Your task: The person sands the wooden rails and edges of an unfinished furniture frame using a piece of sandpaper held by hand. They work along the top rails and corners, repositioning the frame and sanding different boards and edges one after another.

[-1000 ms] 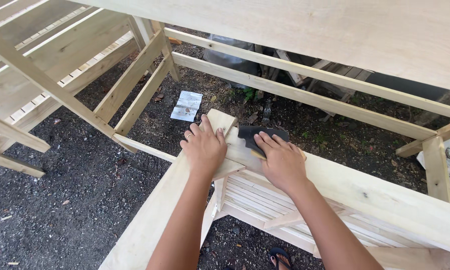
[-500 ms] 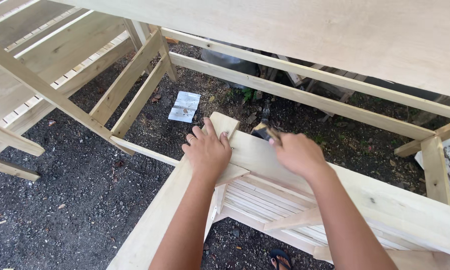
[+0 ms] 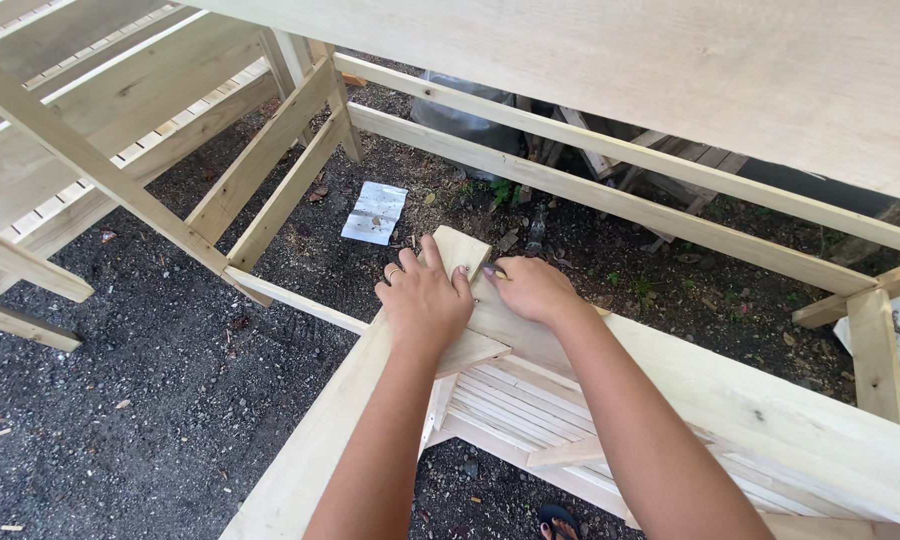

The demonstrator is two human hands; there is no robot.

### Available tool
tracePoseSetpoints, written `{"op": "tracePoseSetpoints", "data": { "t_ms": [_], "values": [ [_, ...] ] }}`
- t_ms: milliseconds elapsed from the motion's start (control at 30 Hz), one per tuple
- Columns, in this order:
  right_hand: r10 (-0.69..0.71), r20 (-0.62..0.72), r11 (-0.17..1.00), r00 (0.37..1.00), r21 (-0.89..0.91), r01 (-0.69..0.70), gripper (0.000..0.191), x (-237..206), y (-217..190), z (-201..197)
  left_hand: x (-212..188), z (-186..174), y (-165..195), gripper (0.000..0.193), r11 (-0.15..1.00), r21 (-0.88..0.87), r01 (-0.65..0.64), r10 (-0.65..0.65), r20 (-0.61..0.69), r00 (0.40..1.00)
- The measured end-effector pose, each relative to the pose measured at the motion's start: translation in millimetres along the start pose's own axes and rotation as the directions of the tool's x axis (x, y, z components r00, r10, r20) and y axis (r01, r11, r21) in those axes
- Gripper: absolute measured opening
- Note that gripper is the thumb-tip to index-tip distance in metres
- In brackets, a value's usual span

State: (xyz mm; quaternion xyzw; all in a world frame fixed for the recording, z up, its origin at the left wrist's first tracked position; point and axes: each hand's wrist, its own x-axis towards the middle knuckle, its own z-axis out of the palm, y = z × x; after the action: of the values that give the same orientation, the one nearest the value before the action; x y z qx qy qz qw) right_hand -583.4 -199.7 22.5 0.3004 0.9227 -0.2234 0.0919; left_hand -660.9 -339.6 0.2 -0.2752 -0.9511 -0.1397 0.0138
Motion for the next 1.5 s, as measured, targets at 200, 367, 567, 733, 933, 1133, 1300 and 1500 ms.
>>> {"op": "tracePoseSetpoints", "data": {
  "t_ms": [200, 367, 567, 733, 933, 1133, 1300, 1500],
  "values": [
    [-0.222, -0.228, 0.973, 0.948, 0.008, 0.23, 0.035, -14, 3, 3, -1, -5, 3, 0.069, 1.0, -0.019, 0.008, -0.008, 0.009, 1.0],
    [-0.092, -0.137, 0.994, 0.986, 0.044, 0.099, 0.033, -2, 10, 11, 1, -5, 3, 0.067, 1.0, -0.025, 0.005, -0.004, 0.021, 1.0],
    [-0.191, -0.172, 0.958, 0.966, 0.182, 0.222, 0.041, -3, 31, -16, 2, -6, 5, 0.064, 1.0, -0.017, 0.007, -0.006, 0.032, 0.999],
    [0.092, -0.226, 0.976, 0.97, 0.214, -0.043, 0.045, -14, 35, -41, 3, -5, 6, 0.063, 0.999, -0.036, 0.007, -0.006, 0.025, 1.0],
    [-0.072, -0.158, 0.994, 0.985, 0.071, 0.084, 0.049, -13, 29, -30, 3, -6, 7, 0.063, 1.0, -0.022, 0.008, -0.007, 0.039, 0.999],
    [-0.17, -0.154, 0.985, 0.973, -0.019, 0.17, 0.031, -3, 26, -9, 2, -9, 7, 0.065, 1.0, -0.026, 0.01, -0.009, 0.049, 0.999],
    [-0.064, -0.166, 0.998, 0.984, 0.015, 0.067, 0.029, 3, 17, 0, 1, -11, 8, 0.067, 1.0, -0.022, 0.003, -0.002, 0.048, 0.999],
    [-0.141, -0.274, 0.99, 0.951, -0.06, 0.13, 0.028, -9, 11, -6, 0, -13, 9, 0.069, 1.0, -0.02, 0.008, -0.007, 0.03, 1.0]
  ]
}}
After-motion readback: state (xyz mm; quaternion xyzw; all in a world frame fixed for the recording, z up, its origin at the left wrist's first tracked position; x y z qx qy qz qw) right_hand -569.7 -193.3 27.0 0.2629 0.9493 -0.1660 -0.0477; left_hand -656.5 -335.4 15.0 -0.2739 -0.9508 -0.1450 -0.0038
